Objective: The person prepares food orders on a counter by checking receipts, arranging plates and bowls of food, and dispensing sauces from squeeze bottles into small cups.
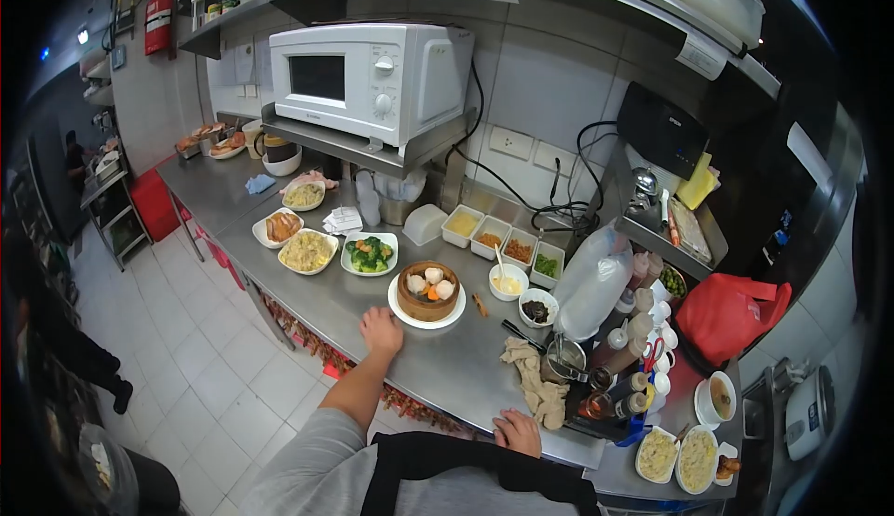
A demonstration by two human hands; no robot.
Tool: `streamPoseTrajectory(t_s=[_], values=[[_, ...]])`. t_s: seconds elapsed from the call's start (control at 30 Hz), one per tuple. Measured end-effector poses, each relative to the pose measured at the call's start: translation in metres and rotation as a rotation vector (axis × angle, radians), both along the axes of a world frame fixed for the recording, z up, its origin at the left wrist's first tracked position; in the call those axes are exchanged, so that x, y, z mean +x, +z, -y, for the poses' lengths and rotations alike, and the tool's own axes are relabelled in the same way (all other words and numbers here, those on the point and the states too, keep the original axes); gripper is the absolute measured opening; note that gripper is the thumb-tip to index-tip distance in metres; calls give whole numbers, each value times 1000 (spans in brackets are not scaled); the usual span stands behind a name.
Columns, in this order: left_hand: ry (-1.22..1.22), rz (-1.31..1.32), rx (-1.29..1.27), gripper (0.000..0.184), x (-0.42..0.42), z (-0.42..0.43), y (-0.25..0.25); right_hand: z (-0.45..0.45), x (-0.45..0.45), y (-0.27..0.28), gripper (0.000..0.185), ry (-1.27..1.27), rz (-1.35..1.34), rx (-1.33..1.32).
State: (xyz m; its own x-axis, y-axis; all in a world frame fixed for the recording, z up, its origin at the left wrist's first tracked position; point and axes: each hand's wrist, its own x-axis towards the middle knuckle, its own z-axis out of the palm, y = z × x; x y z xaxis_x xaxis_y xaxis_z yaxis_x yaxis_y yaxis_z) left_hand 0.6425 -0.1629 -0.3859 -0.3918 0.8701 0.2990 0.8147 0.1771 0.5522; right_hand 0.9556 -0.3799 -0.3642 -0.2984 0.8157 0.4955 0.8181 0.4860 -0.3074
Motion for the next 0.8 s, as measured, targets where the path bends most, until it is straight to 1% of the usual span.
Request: streamPoseTrajectory(t_s=[0.1,0.2,0.3,0.4,0.5,0.6,0.63,0.73,0.77,0.8], values=[[24,102,32,27,0,-1,5,2,-2,0,28,-6,24,11],[29,69,-120,34,4,5,28,0,-1,-1,28,5,32,15],[176,5,-210,40,13,-13,23,3,1,-1,27,-2,18,-7],[187,5,-224,44,17,-14,29,5,3,3,26,-9,29,5],[187,-27,-239,44,16,-19,25,6,5,1,24,-4,31,7],[143,-6,-229,45,12,-11,23,-2,13,-11,25,30,18,-4],[144,-45,-204,45,9,-8,18,-2,14,-14,26,47,7,-17],[86,-119,-241,45,-3,8,8,2,13,-10,30,-33,1,-119],[54,-173,-158,42,-13,9,-12,0,12,-13,30,-49,-35,-111],[-28,-184,-177,40,-14,20,-13,-6,11,-16,38,-53,-83,-169]])
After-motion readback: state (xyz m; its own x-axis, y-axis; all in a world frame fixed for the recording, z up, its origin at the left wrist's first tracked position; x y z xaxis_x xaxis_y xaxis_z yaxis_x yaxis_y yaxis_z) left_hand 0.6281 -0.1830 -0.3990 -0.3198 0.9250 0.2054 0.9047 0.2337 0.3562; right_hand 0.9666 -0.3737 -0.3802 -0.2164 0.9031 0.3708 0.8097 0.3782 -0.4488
